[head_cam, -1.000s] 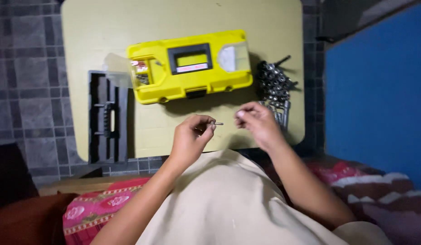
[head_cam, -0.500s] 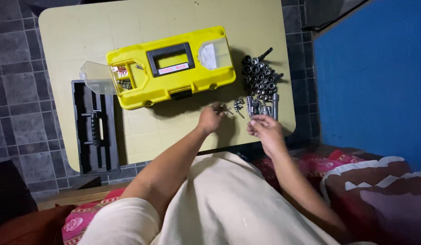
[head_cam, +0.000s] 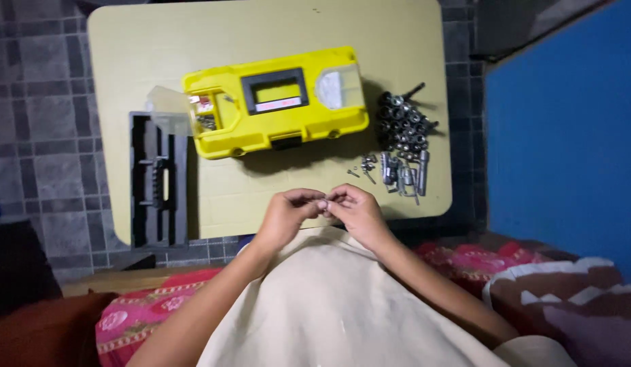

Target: Organizing and inspecting tools inside and around a yellow toolbox.

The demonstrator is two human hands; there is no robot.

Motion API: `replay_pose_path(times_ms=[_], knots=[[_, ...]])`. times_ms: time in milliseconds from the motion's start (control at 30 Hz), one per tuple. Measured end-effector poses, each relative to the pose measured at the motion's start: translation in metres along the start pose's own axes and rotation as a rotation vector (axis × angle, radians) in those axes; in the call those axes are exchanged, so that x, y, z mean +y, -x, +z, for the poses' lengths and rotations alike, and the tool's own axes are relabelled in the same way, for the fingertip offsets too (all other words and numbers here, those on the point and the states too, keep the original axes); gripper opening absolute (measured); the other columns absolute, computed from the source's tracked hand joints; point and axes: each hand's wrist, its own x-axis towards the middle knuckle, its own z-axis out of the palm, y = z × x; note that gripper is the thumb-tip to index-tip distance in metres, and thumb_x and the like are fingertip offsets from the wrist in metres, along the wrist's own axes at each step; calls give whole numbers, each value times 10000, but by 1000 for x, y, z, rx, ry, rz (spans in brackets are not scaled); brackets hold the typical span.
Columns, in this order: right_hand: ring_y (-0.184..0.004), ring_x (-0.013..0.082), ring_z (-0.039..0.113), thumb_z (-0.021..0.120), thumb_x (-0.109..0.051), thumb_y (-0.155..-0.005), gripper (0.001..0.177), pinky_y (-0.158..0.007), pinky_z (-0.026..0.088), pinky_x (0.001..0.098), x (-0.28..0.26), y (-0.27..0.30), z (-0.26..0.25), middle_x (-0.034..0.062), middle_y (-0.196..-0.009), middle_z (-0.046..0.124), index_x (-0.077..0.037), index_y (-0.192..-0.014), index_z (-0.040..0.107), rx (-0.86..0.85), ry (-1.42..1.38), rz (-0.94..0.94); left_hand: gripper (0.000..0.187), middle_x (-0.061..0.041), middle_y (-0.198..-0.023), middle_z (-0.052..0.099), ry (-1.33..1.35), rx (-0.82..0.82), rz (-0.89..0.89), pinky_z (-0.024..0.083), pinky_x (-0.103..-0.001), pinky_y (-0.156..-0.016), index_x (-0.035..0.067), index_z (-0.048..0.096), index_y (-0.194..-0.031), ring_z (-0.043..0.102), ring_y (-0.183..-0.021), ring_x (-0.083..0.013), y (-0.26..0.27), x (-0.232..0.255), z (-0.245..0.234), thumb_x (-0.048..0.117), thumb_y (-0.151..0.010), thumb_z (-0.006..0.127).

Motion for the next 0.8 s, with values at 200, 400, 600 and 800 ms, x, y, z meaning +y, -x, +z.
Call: replay_pose_path(times_ms=[200,400,600,800], knots=[[-848,112,696,648,-3,-951,239,-790,599,265,-46,-31,72,50,-964,702,5,-1189,661,-124,119,-94,150,-91,-903,751,115,229,61,557,-295,-751,-58,742,-1034,665,-803,-130,33,32,-56,56,-948,698],[-828,289,663,727,-58,-885,241,-753,539,382,-99,-121,122,150,-959,673,-53,-1126,725,-14,983,-600,180,-113,-977,725,496,405,124,613,-342,-807,-47,618,-1121,718,-844,-186,46,38,-108,48,-972,652],[-915,348,635,732,-85,-904,276,-818,527,440,-109,-187,155,159,-968,614,-107,-1179,736,-145,1091,-648,221,-98,-996,711,573,507,72,606,-327,-813,-25,648,-1167,708,-872,-174,60,53,-144,59,-965,624],[-905,368,615,795,-205,-834,353,-779,499,478,-111,-191,192,161,-966,592,-123,-1169,723,-202,1258,-541,203,-77,-959,709,605,493,3,585,-296,-757,-12,668,-1124,694,-824,-150,59,37,-174,112,-970,625]])
